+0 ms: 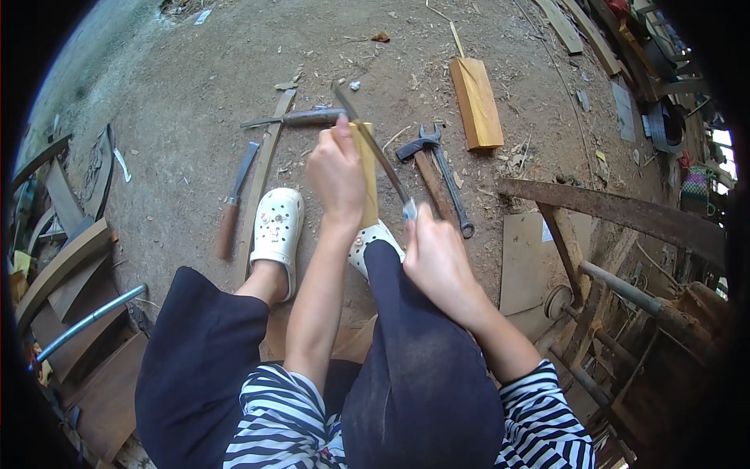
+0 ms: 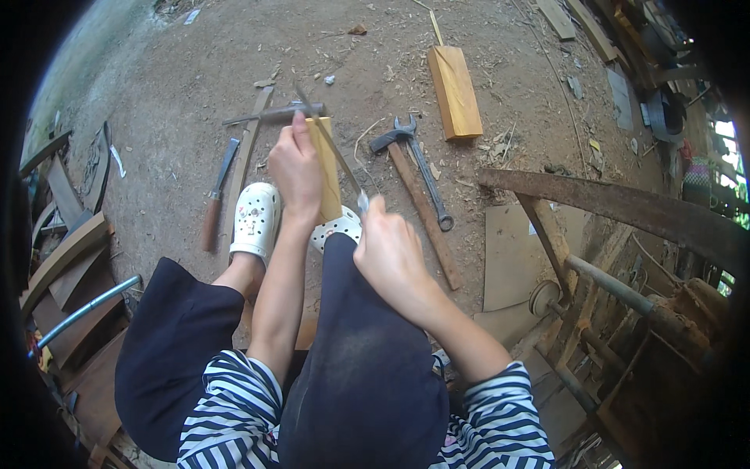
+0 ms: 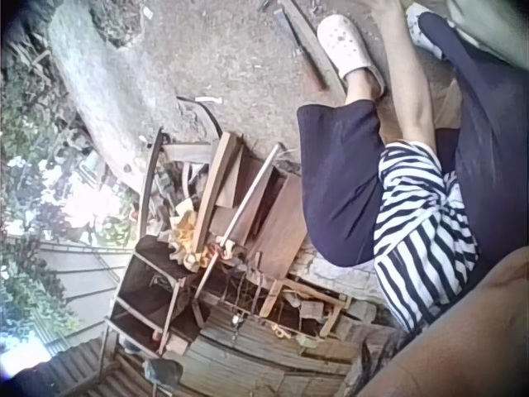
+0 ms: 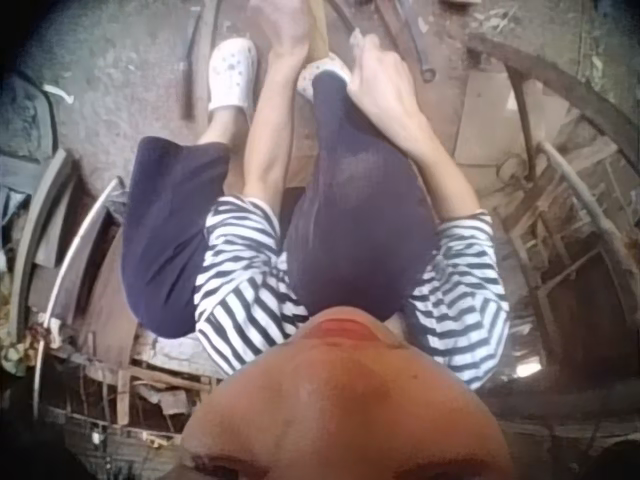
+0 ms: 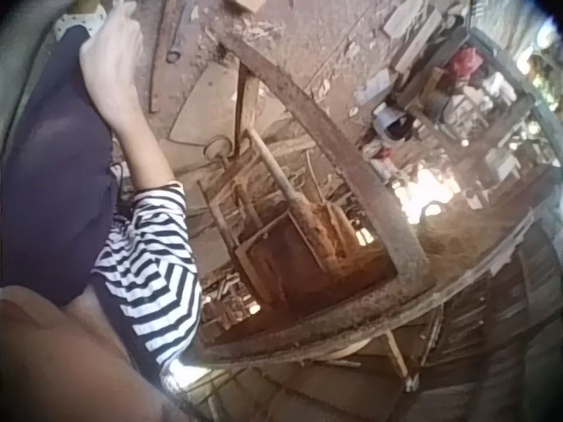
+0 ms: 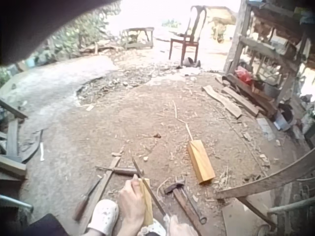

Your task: Carving and shaping a small wood block using a saw, chisel, and hammer.

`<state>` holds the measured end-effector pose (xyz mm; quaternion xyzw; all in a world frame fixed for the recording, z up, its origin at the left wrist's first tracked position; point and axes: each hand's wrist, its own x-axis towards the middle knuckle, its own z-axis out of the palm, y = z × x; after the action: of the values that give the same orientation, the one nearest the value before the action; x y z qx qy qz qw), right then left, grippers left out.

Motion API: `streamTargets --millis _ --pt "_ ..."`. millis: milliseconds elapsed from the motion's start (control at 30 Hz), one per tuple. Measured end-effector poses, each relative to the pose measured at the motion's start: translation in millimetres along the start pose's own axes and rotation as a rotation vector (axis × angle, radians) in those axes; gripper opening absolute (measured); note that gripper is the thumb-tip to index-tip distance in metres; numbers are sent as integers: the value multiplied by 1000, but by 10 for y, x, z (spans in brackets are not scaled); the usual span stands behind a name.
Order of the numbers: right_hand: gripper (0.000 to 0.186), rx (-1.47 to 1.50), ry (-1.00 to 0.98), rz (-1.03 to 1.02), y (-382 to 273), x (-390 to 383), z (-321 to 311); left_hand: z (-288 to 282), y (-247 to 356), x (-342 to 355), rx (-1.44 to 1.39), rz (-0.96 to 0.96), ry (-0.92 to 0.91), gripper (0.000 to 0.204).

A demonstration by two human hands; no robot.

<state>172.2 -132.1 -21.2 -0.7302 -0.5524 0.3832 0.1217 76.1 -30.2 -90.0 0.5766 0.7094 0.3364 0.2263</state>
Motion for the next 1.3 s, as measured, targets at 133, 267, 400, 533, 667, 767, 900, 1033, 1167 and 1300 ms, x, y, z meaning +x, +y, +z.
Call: streamTargets --millis 133,267,400,533,667,767,900,1033,1167,1300 --pt "9 -1 107 -48 -28 11 -7 -2 0 -3 -18 56 -179 55" --pt "11 -10 5 -5 -53 49 0 -21 -42 16 -28 -12 -70 58" --pt "11 -15 63 -10 -46 97 12 34 -53 -36 -49 119 -143 55" --pt "9 -37 66 -14 4 73 44 81 -87 -197 -36 123 -139 52" --pt "13 -15 147 23 108 142 138 147 -177 -286 -159 85 -177 60" --pt "13 40 245 -59 238 272 282 271 -271 -374 -358 1 -231 50" --pt "13 3 203 32 474 407 538 461 -521 -402 -405 15 -328 49" --pt "13 31 186 74 656 419 754 579 -779 -560 -435 93 -364 54" --pt "15 110 260 110 743 374 783 618 -931 -761 -253 94 -474 57" --pt "16 138 236 132 702 352 660 605 -896 -812 -263 -24 -496 45"
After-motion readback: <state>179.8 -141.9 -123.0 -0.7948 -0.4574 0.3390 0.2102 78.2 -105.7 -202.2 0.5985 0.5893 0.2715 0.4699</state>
